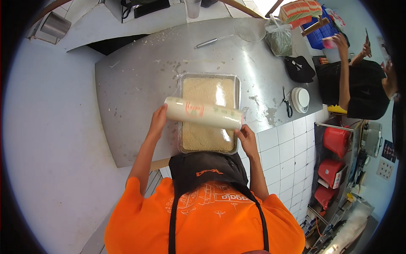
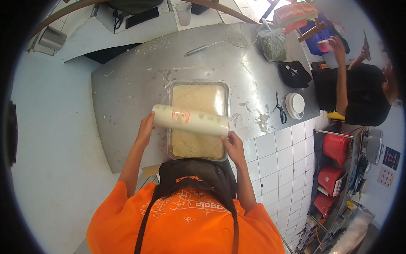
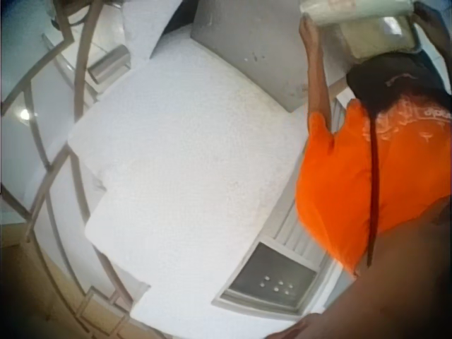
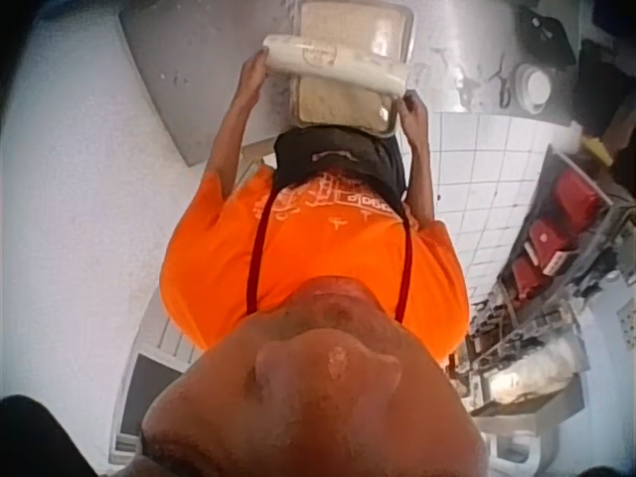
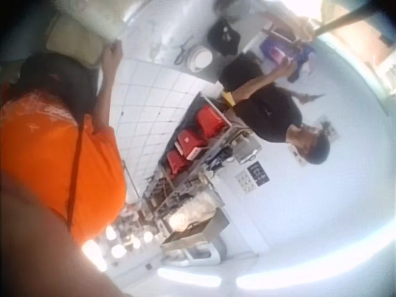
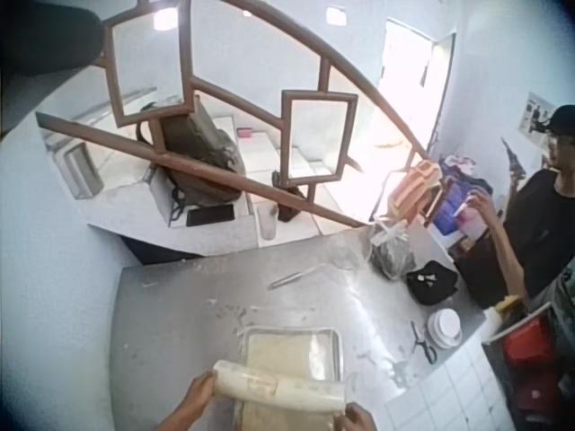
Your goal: The person covers a tray of food with plastic wrap, smoothing it over the edges of the tray, then picks up the tray and carries it through a kitchen area.
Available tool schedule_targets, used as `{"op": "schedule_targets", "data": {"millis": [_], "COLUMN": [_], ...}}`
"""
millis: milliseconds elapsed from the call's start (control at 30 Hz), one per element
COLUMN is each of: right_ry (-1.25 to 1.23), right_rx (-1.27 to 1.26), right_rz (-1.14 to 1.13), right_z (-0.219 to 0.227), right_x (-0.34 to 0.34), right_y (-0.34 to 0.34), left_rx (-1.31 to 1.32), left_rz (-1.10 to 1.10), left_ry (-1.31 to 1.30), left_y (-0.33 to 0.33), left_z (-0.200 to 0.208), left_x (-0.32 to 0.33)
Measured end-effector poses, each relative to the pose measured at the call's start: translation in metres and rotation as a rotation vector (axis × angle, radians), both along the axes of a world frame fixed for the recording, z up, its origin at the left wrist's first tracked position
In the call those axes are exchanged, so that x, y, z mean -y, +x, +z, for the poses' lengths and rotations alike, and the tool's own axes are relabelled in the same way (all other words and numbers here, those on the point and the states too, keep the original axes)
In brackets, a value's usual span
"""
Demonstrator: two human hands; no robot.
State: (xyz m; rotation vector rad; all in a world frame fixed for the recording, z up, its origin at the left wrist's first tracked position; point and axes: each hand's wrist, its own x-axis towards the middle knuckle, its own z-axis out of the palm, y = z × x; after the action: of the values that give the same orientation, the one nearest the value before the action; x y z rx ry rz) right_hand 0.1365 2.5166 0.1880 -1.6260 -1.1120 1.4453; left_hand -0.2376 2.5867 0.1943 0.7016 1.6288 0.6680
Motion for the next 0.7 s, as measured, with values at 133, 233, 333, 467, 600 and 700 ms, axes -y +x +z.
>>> {"op": "schedule_targets", "data": {"millis": [133,233,333,467,600,700], "right_ry": [-0.044,-0.138,-0.032,-0.040,-0.153,-0.267], "right_rx": [-0.069,0.043,0.063,0.043,-0.098,-0.212], "right_rz": [-0.079,-0.094,-0.167,-0.143,-0.271,-0.221], "right_z": [0.019,0.004,0.009,-0.006,0.000,-0.005], "right_x": [0.030,0.053,0.073,0.110,0.119,0.113], "right_y": [-0.007,0.017,0.005,0.017,0.016,0.020], "left_rx": [-0.010,0.011,0.047,0.068,0.052,0.041], "left_rz": [0.047,0.048,0.037,0.143,0.174,0.208], "left_ry": [-0.008,-0.043,0.016,0.039,-0.012,-0.009], "left_y": [0.010,0.021,0.025,0.026,0.012,0.013], "left_z": [-0.004,-0.005,-0.011,-0.001,-0.018,-0.032], "left_x": [0.062,0.100,0.128,0.155,0.196,0.204]}}
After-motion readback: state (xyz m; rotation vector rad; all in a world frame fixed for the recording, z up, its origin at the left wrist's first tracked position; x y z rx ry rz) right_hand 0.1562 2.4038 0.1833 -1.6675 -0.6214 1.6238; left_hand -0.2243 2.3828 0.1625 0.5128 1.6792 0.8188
